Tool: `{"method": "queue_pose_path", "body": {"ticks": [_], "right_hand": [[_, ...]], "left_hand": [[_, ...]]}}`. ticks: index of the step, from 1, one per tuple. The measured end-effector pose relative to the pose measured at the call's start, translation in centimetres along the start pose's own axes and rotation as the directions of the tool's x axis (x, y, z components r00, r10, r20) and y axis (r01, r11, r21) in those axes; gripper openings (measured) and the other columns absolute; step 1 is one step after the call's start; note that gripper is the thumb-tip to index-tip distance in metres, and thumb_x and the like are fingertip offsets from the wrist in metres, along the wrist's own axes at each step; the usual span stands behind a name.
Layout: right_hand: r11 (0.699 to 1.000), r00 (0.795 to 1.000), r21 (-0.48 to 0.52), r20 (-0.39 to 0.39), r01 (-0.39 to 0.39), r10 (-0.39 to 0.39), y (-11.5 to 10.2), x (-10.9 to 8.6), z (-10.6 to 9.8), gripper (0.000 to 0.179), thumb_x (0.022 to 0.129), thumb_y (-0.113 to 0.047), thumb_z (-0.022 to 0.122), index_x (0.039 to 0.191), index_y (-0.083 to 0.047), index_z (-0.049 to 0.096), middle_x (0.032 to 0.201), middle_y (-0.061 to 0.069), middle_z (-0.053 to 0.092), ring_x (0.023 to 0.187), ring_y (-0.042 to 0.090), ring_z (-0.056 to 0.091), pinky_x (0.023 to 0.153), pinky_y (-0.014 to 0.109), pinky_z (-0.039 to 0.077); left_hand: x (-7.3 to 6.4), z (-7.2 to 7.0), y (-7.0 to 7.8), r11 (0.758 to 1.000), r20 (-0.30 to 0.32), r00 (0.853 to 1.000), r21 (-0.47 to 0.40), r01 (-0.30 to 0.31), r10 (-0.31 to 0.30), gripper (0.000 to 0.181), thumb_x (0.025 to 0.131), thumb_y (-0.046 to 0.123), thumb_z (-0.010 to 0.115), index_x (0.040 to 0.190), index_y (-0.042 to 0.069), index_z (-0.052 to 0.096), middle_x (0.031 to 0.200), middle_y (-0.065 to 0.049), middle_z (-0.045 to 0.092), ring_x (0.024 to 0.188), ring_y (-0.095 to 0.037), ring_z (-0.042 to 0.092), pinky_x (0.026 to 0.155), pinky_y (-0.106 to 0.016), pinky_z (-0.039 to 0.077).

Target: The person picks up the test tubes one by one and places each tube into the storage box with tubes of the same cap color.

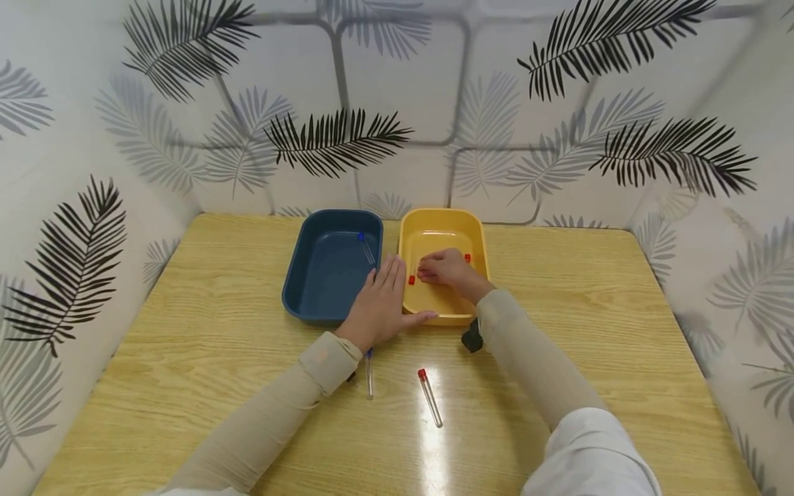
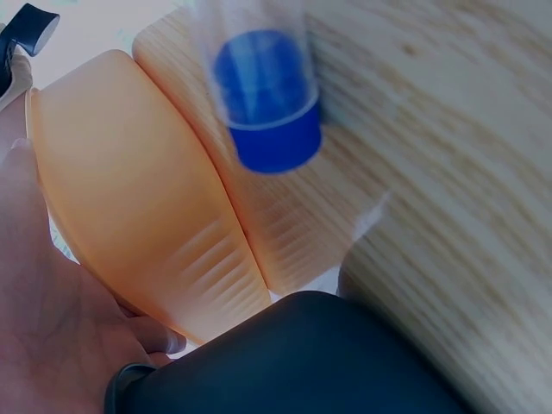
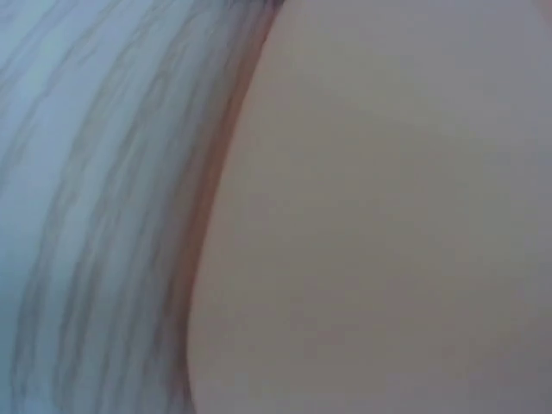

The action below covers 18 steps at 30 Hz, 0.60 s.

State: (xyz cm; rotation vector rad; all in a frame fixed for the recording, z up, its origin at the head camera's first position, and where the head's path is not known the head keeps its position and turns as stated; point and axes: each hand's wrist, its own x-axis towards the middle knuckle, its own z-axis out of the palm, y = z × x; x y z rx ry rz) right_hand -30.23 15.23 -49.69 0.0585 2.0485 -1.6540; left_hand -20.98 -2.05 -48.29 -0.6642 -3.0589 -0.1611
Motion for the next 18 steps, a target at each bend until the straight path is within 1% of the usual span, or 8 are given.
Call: {"method": "queue_pose_path", "body": {"ticks": [5, 11, 14, 18], "right_hand": [[0.999, 0.999, 0.013, -0.011, 0.045, -0.045, -0.5, -0.9, -0.8, 0.036, 0.097, -0.007, 0.047, 0.126, 0.016, 0.046, 0.119, 0.033, 0.053, 0.104, 0.035, 0.06, 0.085, 0.036, 0.049], [0.996, 0.996, -0.008, 0.009, 0.088, -0.088, -1.6, -3.1, -1.9, 0.04, 0.098, -0.01, 0.045, 0.129, 0.016, 0.042, 0.124, 0.034, 0.048, 0.111, 0.038, 0.055, 0.09, 0.04, 0.045], [0.993, 0.993, -0.006, 0.013, 0.114, -0.114, -1.8, -4.2, -2.6, 0.041, 0.098, -0.011, 0.048, 0.129, 0.016, 0.043, 0.125, 0.034, 0.049, 0.11, 0.037, 0.055, 0.091, 0.041, 0.044], [0.99, 0.99, -0.005, 0.007, 0.14, -0.14, -1.9, -5.8, -3.5, 0.042, 0.097, -0.013, 0.05, 0.128, 0.015, 0.044, 0.123, 0.032, 0.05, 0.106, 0.031, 0.06, 0.091, 0.042, 0.043]], "left_hand": [[0.1, 0.2, 0.0, 1.0, -0.012, 1.0, 0.001, -0.001, 0.001, 0.114, 0.072, 0.086, 0.019, 0.148, 0.001, 0.012, 0.154, -0.013, 0.013, 0.141, -0.024, 0.003, 0.111, -0.045, 0.015], [0.1, 0.1, 0.0, 1.0, 0.001, 1.0, 0.0, 0.003, -0.003, 0.114, 0.073, 0.086, 0.018, 0.149, 0.002, 0.01, 0.154, -0.012, 0.011, 0.141, -0.023, 0.002, 0.111, -0.044, 0.014], [0.0, 0.0, 0.0, 1.0, 0.004, 1.0, -0.006, 0.006, -0.006, 0.114, 0.073, 0.086, 0.019, 0.148, 0.002, 0.011, 0.154, -0.012, 0.011, 0.141, -0.022, 0.002, 0.111, -0.044, 0.014], [0.1, 0.2, 0.0, 1.0, -0.001, 1.0, -0.013, 0.002, -0.002, 0.114, 0.073, 0.086, 0.018, 0.148, 0.001, 0.013, 0.154, -0.012, 0.012, 0.141, -0.022, 0.002, 0.111, -0.044, 0.014]]}}
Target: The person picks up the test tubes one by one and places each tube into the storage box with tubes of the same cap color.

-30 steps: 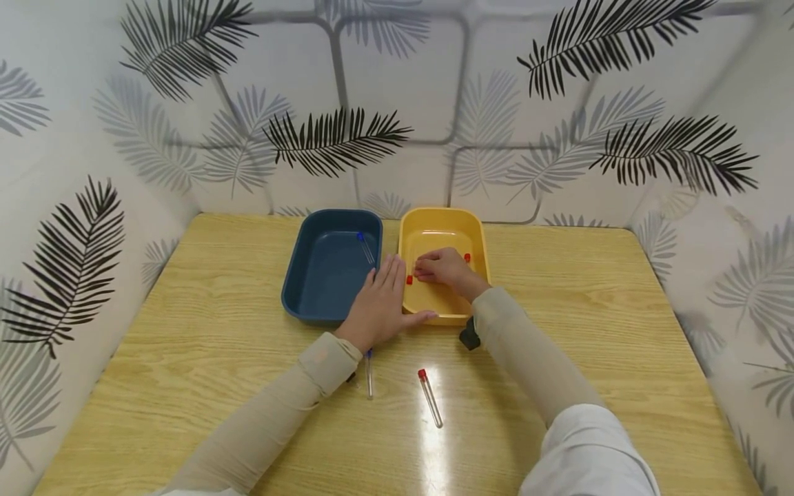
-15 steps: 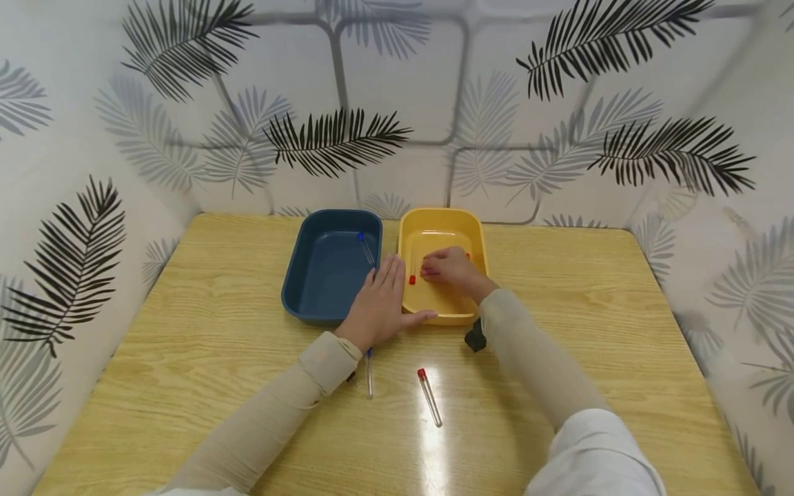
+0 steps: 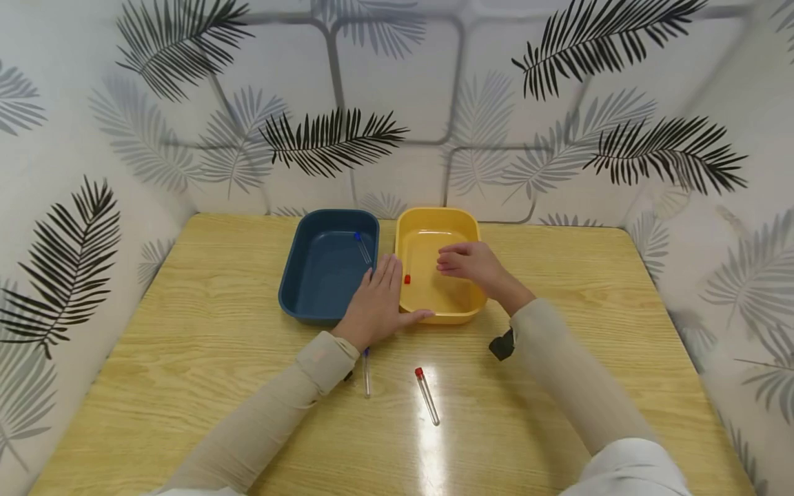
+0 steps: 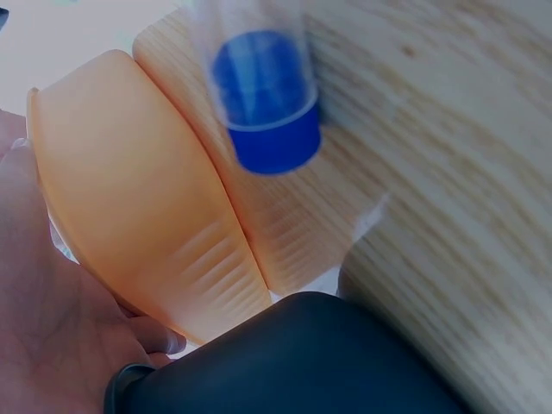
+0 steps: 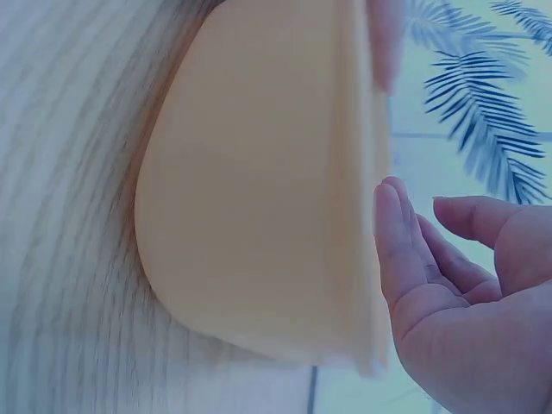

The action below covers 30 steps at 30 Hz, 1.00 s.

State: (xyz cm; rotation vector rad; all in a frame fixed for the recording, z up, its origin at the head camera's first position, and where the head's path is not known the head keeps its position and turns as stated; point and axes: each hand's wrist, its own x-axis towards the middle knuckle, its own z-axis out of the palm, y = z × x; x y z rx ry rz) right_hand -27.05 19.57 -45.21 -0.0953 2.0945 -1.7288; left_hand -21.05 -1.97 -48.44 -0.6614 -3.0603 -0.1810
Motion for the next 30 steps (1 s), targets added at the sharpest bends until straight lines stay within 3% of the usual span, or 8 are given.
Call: {"method": "queue_pose_path", "body": {"ticks": [7, 11, 16, 22, 30], "right_hand": [[0.999, 0.999, 0.009, 0.027, 0.044, -0.045, 0.0, -3.4, -1.5, 0.046, 0.096, -0.02, 0.053, 0.127, 0.014, 0.045, 0.121, 0.029, 0.053, 0.102, 0.025, 0.062, 0.092, 0.044, 0.042], [0.999, 0.998, 0.02, 0.038, 0.046, -0.047, -0.1, -5.6, -2.0, 0.046, 0.095, -0.02, 0.054, 0.126, 0.014, 0.046, 0.113, 0.018, 0.061, 0.098, 0.021, 0.064, 0.09, 0.042, 0.043], [0.999, 0.997, 0.018, 0.068, 0.031, -0.032, 0.7, -8.3, -2.3, 0.046, 0.095, -0.021, 0.055, 0.124, 0.014, 0.048, 0.11, 0.015, 0.063, 0.101, 0.025, 0.063, 0.088, 0.04, 0.046], [1.0, 0.978, -0.018, 0.209, -0.003, 0.006, 3.5, -10.9, -1.3, 0.048, 0.095, -0.022, 0.055, 0.123, 0.016, 0.048, 0.118, 0.032, 0.054, 0.107, 0.04, 0.056, 0.088, 0.044, 0.046], [0.998, 0.955, -0.03, 0.29, -0.059, 0.065, 6.6, -12.3, 0.9, 0.044, 0.095, -0.021, 0.054, 0.123, 0.014, 0.05, 0.113, 0.026, 0.059, 0.103, 0.035, 0.059, 0.086, 0.039, 0.049]], "left_hand": [[0.0, 0.2, 0.0, 1.0, -0.012, 1.0, 0.0, -0.005, 0.005, 0.114, 0.073, 0.087, 0.018, 0.149, 0.002, 0.01, 0.154, -0.012, 0.011, 0.141, -0.023, 0.002, 0.111, -0.044, 0.014], [0.1, 0.3, 0.0, 1.0, -0.012, 1.0, -0.001, -0.006, 0.006, 0.114, 0.073, 0.086, 0.018, 0.149, 0.002, 0.009, 0.154, -0.012, 0.012, 0.141, -0.023, 0.002, 0.111, -0.044, 0.013], [0.0, 0.2, 0.1, 1.0, -0.015, 1.0, -0.01, -0.011, 0.011, 0.113, 0.074, 0.085, 0.021, 0.149, 0.002, 0.009, 0.154, -0.013, 0.012, 0.141, -0.023, 0.002, 0.111, -0.044, 0.014], [0.0, 0.0, 0.1, 1.0, -0.038, 0.999, -0.011, -0.024, 0.024, 0.113, 0.074, 0.086, 0.02, 0.148, 0.001, 0.013, 0.153, -0.014, 0.014, 0.141, -0.024, 0.006, 0.11, -0.045, 0.016], [-0.1, 0.0, 0.1, 1.0, -0.042, 0.999, -0.022, -0.015, 0.014, 0.114, 0.073, 0.086, 0.021, 0.148, 0.0, 0.011, 0.153, -0.014, 0.015, 0.141, -0.024, 0.008, 0.11, -0.045, 0.016]]}}
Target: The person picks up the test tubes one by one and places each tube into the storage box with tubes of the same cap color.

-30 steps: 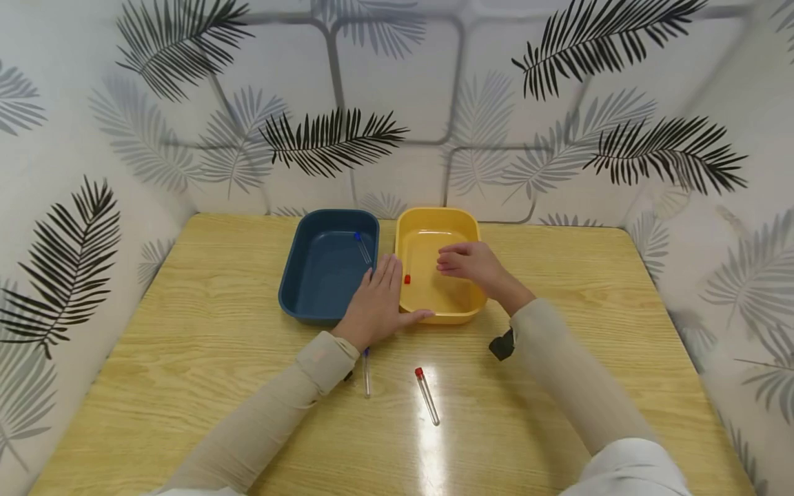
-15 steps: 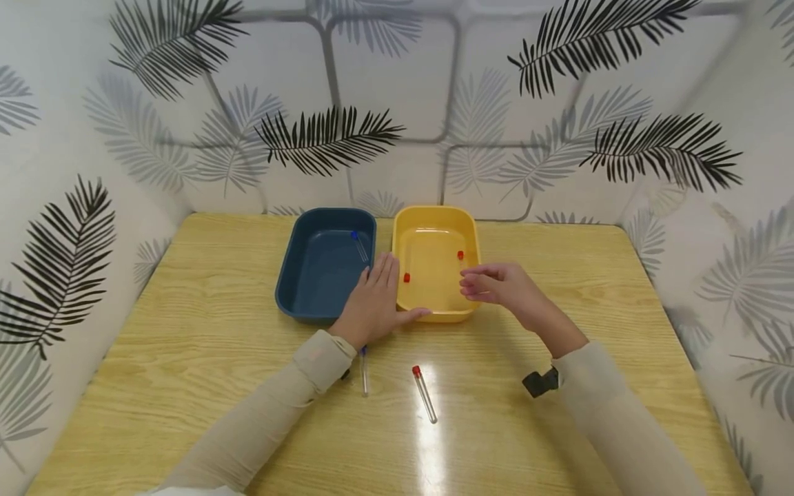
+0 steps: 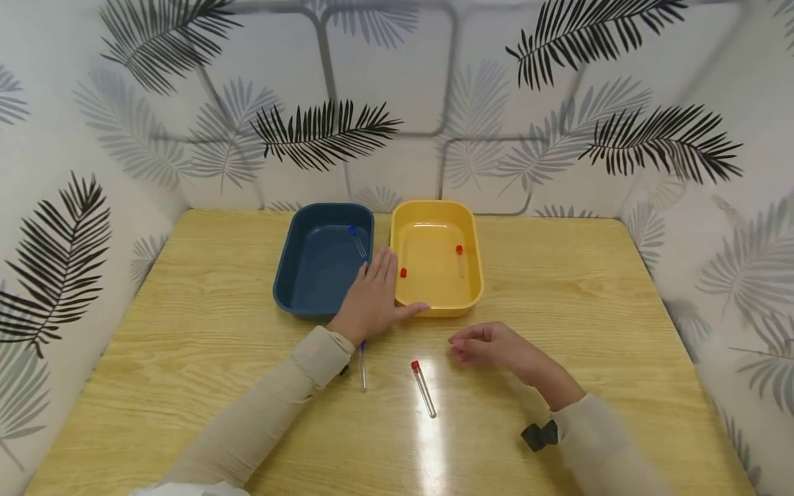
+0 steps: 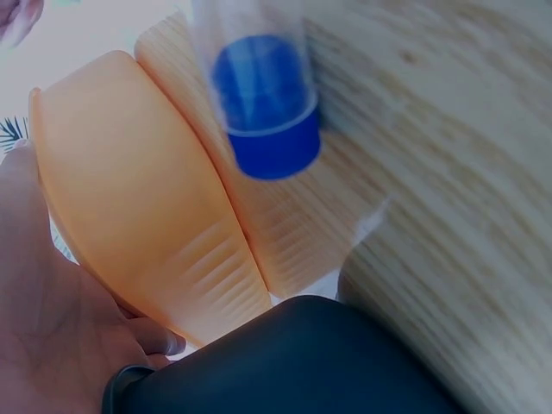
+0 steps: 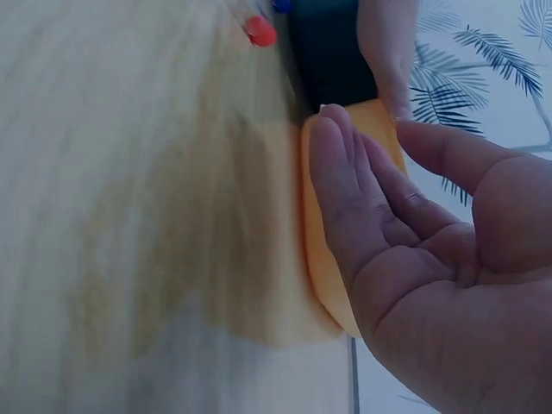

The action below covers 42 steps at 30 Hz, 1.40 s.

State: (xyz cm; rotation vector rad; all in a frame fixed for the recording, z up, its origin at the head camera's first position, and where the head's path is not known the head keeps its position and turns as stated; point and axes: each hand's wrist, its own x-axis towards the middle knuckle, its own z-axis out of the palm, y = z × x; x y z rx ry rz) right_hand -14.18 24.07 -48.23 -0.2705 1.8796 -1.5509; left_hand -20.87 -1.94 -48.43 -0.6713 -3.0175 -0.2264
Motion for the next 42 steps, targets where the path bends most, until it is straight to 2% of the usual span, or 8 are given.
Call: {"method": "queue_pose_path", "body": {"ticks": [6, 14, 26, 32, 42], "right_hand": [[1.0, 0.999, -0.021, 0.027, -0.017, 0.017, 0.6, 0.0, 2.1, 0.036, 0.095, -0.015, 0.054, 0.117, 0.014, 0.055, 0.106, 0.022, 0.063, 0.095, 0.029, 0.063, 0.081, 0.037, 0.052], [0.984, 0.999, -0.177, -0.012, -0.031, 0.03, 0.2, 0.3, 4.8, 0.029, 0.093, -0.017, 0.058, 0.108, 0.007, 0.063, 0.089, 0.014, 0.066, 0.081, 0.024, 0.064, 0.069, 0.034, 0.054], [0.959, 0.999, -0.282, -0.054, -0.016, 0.0, 0.0, 0.9, 6.1, 0.021, 0.091, -0.014, 0.06, 0.1, 0.005, 0.066, 0.08, 0.009, 0.066, 0.073, 0.018, 0.062, 0.062, 0.03, 0.054], [0.919, 0.994, -0.394, -0.093, 0.014, -0.056, -0.2, 1.2, 6.8, 0.015, 0.087, -0.014, 0.064, 0.091, 0.0, 0.069, 0.072, 0.004, 0.064, 0.063, 0.014, 0.056, 0.053, 0.024, 0.048], [0.864, 0.986, -0.503, -0.157, -0.036, -0.05, -0.6, 1.5, 7.8, 0.013, 0.084, -0.018, 0.069, 0.081, -0.006, 0.067, 0.067, -0.003, 0.06, 0.058, 0.009, 0.052, 0.051, 0.023, 0.044]], "left_hand": [[0.0, 0.1, -0.1, 1.0, 0.005, 1.0, -0.006, 0.003, -0.003, 0.115, 0.072, 0.086, 0.02, 0.148, 0.001, 0.011, 0.153, -0.014, 0.015, 0.141, -0.024, 0.008, 0.111, -0.045, 0.016], [0.1, 0.0, -0.1, 1.0, 0.01, 1.0, -0.003, 0.002, -0.002, 0.114, 0.073, 0.086, 0.021, 0.148, 0.001, 0.012, 0.153, -0.013, 0.016, 0.141, -0.024, 0.006, 0.111, -0.045, 0.015], [0.0, 0.2, -0.2, 1.0, -0.009, 1.0, -0.015, 0.002, -0.002, 0.113, 0.074, 0.086, 0.024, 0.148, 0.0, 0.016, 0.153, -0.013, 0.015, 0.141, -0.024, 0.006, 0.111, -0.045, 0.015], [0.0, 0.1, -0.2, 1.0, 0.0, 1.0, -0.014, 0.005, -0.005, 0.113, 0.074, 0.085, 0.023, 0.148, 0.001, 0.012, 0.153, -0.013, 0.014, 0.141, -0.023, 0.004, 0.111, -0.045, 0.014], [0.0, 0.2, -0.2, 1.0, 0.0, 1.0, -0.026, 0.006, -0.006, 0.113, 0.074, 0.085, 0.025, 0.148, 0.001, 0.012, 0.153, -0.013, 0.014, 0.141, -0.023, 0.005, 0.111, -0.045, 0.013]]}}
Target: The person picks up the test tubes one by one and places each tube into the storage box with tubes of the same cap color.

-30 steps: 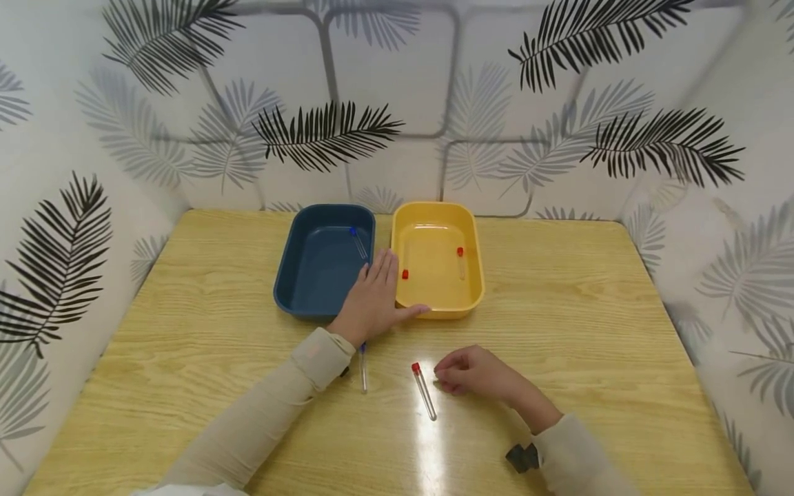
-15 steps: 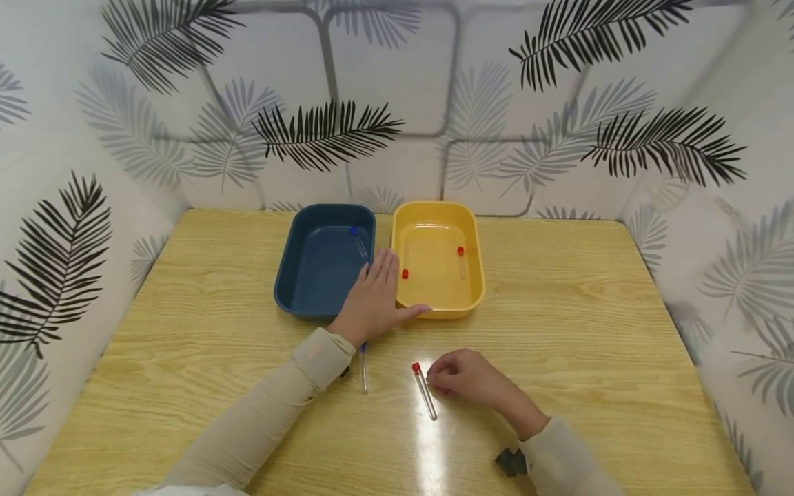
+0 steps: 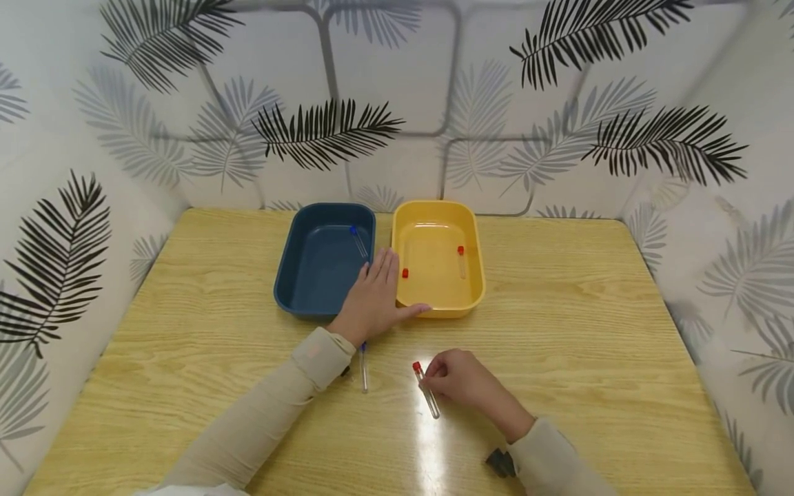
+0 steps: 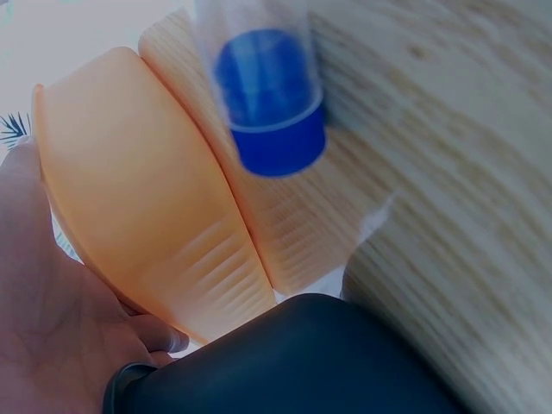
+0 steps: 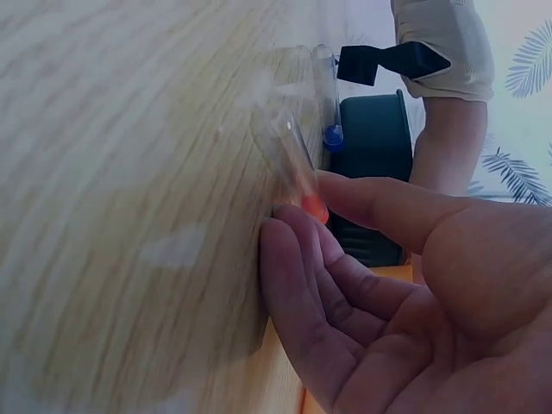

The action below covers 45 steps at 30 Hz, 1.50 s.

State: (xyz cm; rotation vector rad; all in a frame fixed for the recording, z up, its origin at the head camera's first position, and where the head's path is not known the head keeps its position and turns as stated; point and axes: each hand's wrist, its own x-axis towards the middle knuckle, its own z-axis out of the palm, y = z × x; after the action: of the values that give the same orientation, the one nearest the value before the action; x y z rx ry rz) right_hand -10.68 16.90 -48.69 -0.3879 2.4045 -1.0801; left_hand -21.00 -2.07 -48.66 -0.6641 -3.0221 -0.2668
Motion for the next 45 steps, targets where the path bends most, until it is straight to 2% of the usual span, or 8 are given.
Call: {"method": "queue_pose_path", "body": {"ticks": [7, 15, 25, 32, 41, 45], "right_hand": [[0.998, 0.999, -0.067, -0.028, -0.02, 0.018, -0.33, 0.2, 0.22, 0.015, 0.083, -0.021, 0.07, 0.075, -0.009, 0.065, 0.064, -0.005, 0.056, 0.056, 0.008, 0.048, 0.05, 0.022, 0.041], [0.996, 0.998, -0.086, -0.052, -0.04, 0.036, -0.45, 0.32, 0.45, 0.018, 0.08, -0.021, 0.072, 0.072, -0.009, 0.062, 0.064, -0.005, 0.055, 0.057, 0.009, 0.048, 0.052, 0.025, 0.041], [0.994, 0.997, -0.097, -0.072, -0.043, 0.036, -0.18, 0.58, 0.91, 0.018, 0.078, -0.02, 0.074, 0.071, -0.01, 0.061, 0.063, -0.005, 0.055, 0.055, 0.009, 0.047, 0.051, 0.024, 0.041], [0.991, 0.994, -0.104, -0.081, -0.082, 0.073, -0.3, 0.81, 1.0, 0.019, 0.078, -0.02, 0.075, 0.069, -0.011, 0.061, 0.063, -0.005, 0.054, 0.055, 0.009, 0.047, 0.051, 0.024, 0.04], [0.996, 0.998, -0.082, -0.058, -0.039, 0.034, -0.32, 0.55, 0.53, 0.015, 0.079, -0.019, 0.071, 0.072, -0.009, 0.063, 0.066, -0.004, 0.056, 0.059, 0.01, 0.049, 0.054, 0.025, 0.042], [0.999, 0.999, -0.039, -0.035, -0.021, 0.02, 0.08, 0.48, 0.34, 0.012, 0.08, -0.018, 0.068, 0.076, -0.008, 0.064, 0.068, -0.004, 0.057, 0.06, 0.01, 0.05, 0.055, 0.025, 0.043]], "left_hand": [[-0.08, -0.08, 0.04, 1.0, 0.0, 1.0, 0.003, -0.004, 0.004, 0.113, 0.074, 0.085, 0.025, 0.148, 0.001, 0.011, 0.153, -0.013, 0.014, 0.141, -0.023, 0.005, 0.111, -0.045, 0.013], [0.06, -0.03, 0.11, 1.0, -0.005, 1.0, -0.005, 0.0, 0.0, 0.114, 0.073, 0.087, 0.022, 0.148, 0.001, 0.01, 0.153, -0.014, 0.014, 0.141, -0.023, 0.006, 0.111, -0.045, 0.014], [-0.04, -0.04, 0.16, 1.0, -0.003, 1.0, -0.023, 0.005, -0.005, 0.114, 0.073, 0.086, 0.024, 0.148, 0.001, 0.011, 0.154, -0.014, 0.013, 0.141, -0.022, 0.005, 0.111, -0.044, 0.014], [-0.13, -0.33, 0.22, 1.0, -0.013, 1.0, -0.023, 0.005, -0.005, 0.114, 0.073, 0.085, 0.028, 0.147, 0.0, 0.015, 0.153, -0.015, 0.015, 0.141, -0.023, 0.008, 0.111, -0.045, 0.015], [-0.07, -0.45, 0.28, 1.0, -0.011, 1.0, -0.012, 0.002, -0.002, 0.114, 0.073, 0.085, 0.028, 0.148, 0.0, 0.013, 0.153, -0.015, 0.015, 0.141, -0.023, 0.009, 0.11, -0.045, 0.016], [-0.06, -0.44, 0.32, 1.0, -0.009, 1.0, -0.007, 0.002, -0.002, 0.114, 0.073, 0.085, 0.026, 0.148, 0.0, 0.013, 0.153, -0.015, 0.015, 0.141, -0.023, 0.009, 0.11, -0.045, 0.016]]}}
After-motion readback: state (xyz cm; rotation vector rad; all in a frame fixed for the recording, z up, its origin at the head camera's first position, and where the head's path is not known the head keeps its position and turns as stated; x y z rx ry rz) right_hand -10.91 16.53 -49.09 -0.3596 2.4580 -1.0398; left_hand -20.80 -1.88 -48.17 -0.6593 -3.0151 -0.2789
